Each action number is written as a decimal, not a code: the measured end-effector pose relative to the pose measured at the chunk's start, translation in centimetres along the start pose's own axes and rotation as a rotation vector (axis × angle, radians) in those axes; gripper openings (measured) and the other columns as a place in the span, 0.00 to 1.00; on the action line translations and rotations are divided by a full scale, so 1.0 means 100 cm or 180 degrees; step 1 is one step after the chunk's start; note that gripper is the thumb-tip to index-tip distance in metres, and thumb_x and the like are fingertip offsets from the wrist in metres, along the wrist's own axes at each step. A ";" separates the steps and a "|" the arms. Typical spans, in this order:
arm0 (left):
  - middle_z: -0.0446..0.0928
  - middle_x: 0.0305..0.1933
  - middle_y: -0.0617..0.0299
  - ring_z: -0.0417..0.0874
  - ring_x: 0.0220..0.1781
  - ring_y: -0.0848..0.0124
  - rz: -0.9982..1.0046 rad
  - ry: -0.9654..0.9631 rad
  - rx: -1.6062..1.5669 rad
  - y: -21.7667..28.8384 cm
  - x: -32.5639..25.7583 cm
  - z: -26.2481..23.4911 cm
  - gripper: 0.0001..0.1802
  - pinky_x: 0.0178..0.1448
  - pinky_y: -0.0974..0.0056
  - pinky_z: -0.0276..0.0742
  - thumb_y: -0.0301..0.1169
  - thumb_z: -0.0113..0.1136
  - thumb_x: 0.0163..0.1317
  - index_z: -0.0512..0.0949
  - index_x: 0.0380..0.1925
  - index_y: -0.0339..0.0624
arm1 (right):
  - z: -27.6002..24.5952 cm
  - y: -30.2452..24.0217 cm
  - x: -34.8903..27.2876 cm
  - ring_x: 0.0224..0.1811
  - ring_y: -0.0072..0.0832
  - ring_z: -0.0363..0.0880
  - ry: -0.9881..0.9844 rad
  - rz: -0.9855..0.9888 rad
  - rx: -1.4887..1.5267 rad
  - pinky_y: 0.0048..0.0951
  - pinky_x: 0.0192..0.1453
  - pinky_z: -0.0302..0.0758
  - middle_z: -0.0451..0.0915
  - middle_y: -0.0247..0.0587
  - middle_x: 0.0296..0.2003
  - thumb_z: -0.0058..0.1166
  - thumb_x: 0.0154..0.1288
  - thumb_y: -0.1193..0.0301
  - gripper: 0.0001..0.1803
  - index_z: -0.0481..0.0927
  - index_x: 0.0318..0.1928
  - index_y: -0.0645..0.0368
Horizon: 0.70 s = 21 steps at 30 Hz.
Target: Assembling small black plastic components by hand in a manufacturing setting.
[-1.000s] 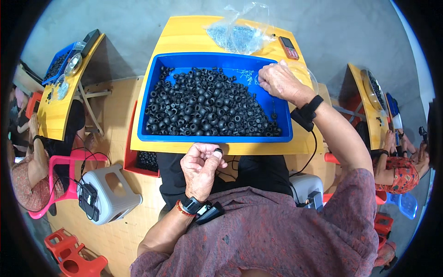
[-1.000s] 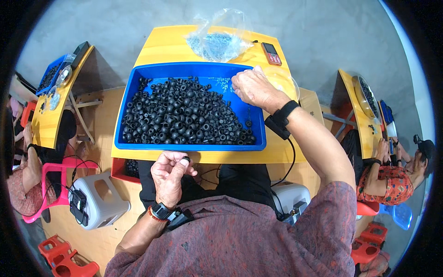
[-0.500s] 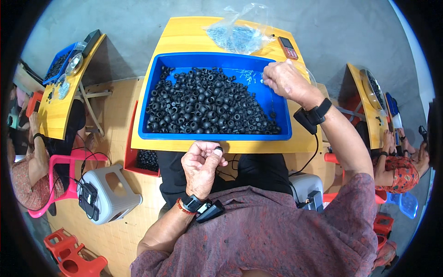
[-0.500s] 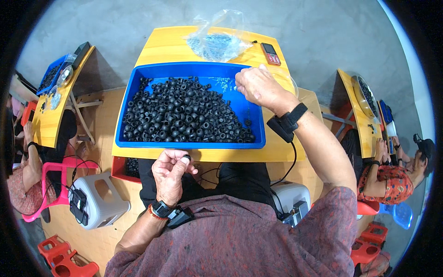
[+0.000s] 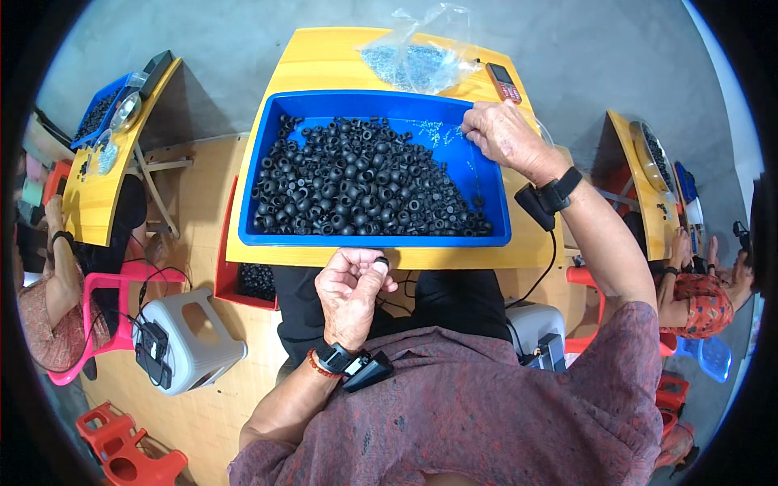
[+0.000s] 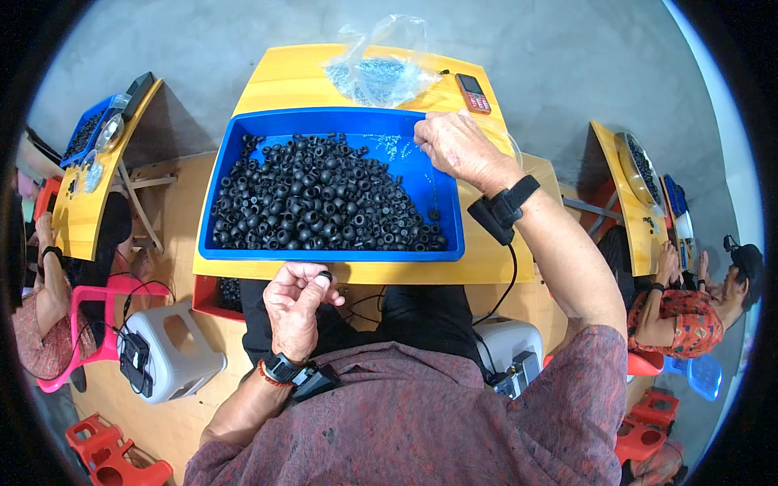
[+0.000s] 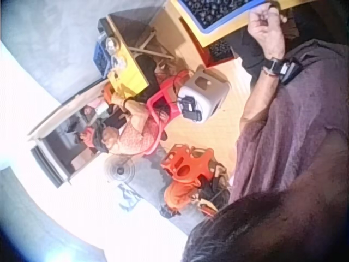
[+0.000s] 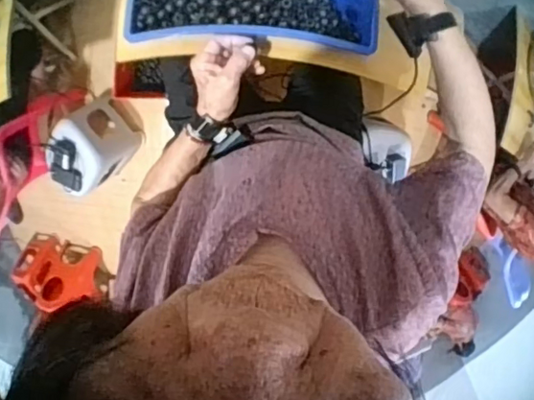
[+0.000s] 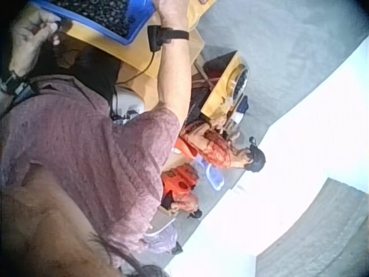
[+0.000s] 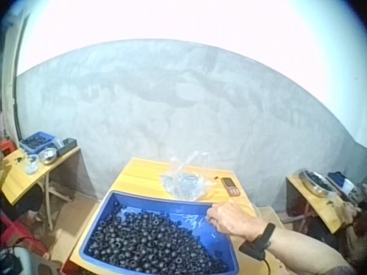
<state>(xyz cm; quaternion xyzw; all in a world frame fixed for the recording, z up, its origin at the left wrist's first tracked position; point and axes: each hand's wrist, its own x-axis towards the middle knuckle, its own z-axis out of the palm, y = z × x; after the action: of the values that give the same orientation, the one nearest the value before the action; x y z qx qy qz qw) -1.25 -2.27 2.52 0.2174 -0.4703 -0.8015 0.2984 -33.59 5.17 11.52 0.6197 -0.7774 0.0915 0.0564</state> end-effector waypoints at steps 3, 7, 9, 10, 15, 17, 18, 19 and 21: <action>0.80 0.34 0.60 0.82 0.29 0.74 0.0004 -0.0031 -0.0015 -0.003 0.001 -0.003 0.02 0.37 0.66 0.86 0.20 0.57 0.67 0.77 0.38 0.35 | -0.007 -0.007 0.002 0.40 0.45 0.78 -0.0239 0.0098 -0.0048 0.44 0.46 0.68 0.81 0.47 0.32 0.58 0.57 0.75 0.03 0.82 0.28 0.59; 0.80 0.34 0.60 0.82 0.29 0.74 0.0009 -0.0032 -0.0056 -0.002 0.000 -0.002 0.02 0.37 0.66 0.86 0.20 0.57 0.67 0.77 0.38 0.34 | -0.004 -0.019 -0.003 0.44 0.42 0.76 -0.0786 -0.0124 -0.0769 0.47 0.55 0.65 0.80 0.43 0.33 0.58 0.52 0.74 0.04 0.81 0.22 0.58; 0.80 0.34 0.60 0.82 0.29 0.74 0.0007 -0.0024 -0.0049 0.000 -0.001 -0.001 0.02 0.37 0.66 0.86 0.20 0.57 0.67 0.77 0.38 0.34 | 0.003 -0.018 -0.005 0.45 0.42 0.75 -0.0847 -0.0258 -0.0955 0.48 0.58 0.64 0.79 0.42 0.33 0.58 0.51 0.75 0.04 0.81 0.21 0.57; 0.80 0.34 0.60 0.82 0.29 0.74 0.0001 -0.0016 -0.0039 0.001 -0.002 -0.001 0.02 0.37 0.66 0.86 0.20 0.57 0.67 0.77 0.38 0.35 | 0.006 -0.019 -0.006 0.45 0.42 0.75 -0.0881 -0.0293 -0.0951 0.48 0.59 0.64 0.79 0.43 0.33 0.57 0.50 0.76 0.04 0.80 0.21 0.57; 0.80 0.36 0.60 0.82 0.30 0.74 -0.0030 -0.0061 -0.0041 -0.003 -0.002 -0.003 0.03 0.38 0.66 0.86 0.21 0.58 0.67 0.77 0.39 0.34 | 0.011 -0.019 -0.008 0.47 0.43 0.75 -0.1090 -0.0299 -0.0917 0.55 0.63 0.62 0.79 0.45 0.34 0.55 0.53 0.76 0.03 0.80 0.25 0.59; 0.81 0.36 0.59 0.83 0.30 0.73 0.0001 -0.0115 0.0019 -0.001 -0.001 -0.001 0.05 0.39 0.65 0.86 0.22 0.60 0.67 0.77 0.41 0.33 | 0.012 -0.016 -0.012 0.42 0.40 0.78 -0.0475 -0.0409 -0.0489 0.49 0.58 0.70 0.79 0.44 0.32 0.59 0.60 0.72 0.04 0.80 0.32 0.60; 0.81 0.36 0.59 0.83 0.30 0.73 -0.0023 -0.0085 0.0027 -0.001 -0.002 0.000 0.05 0.39 0.65 0.86 0.22 0.60 0.67 0.77 0.41 0.33 | 0.006 -0.026 -0.013 0.42 0.40 0.78 -0.0498 -0.0421 -0.0459 0.49 0.58 0.70 0.79 0.44 0.32 0.59 0.60 0.72 0.04 0.80 0.32 0.60; 0.81 0.37 0.59 0.83 0.30 0.73 -0.0071 -0.0109 -0.0040 -0.001 -0.002 -0.001 0.05 0.39 0.65 0.86 0.21 0.60 0.67 0.77 0.41 0.33 | -0.008 -0.045 -0.011 0.37 0.40 0.78 -0.0440 -0.0145 0.0380 0.44 0.51 0.73 0.79 0.45 0.31 0.57 0.62 0.72 0.05 0.78 0.33 0.61; 0.82 0.39 0.56 0.84 0.33 0.72 -0.0146 -0.0282 -0.0177 -0.001 -0.002 -0.001 0.06 0.41 0.64 0.87 0.21 0.60 0.67 0.78 0.43 0.33 | -0.020 -0.067 -0.020 0.28 0.34 0.79 -0.0196 0.0131 0.1320 0.29 0.35 0.77 0.79 0.45 0.30 0.58 0.64 0.74 0.05 0.75 0.35 0.62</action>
<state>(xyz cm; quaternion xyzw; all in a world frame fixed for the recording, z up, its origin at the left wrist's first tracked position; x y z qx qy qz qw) -1.09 -2.16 2.39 0.1840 -0.4556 -0.8298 0.2648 -26.69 6.08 13.58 0.6045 -0.7558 0.2318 -0.0980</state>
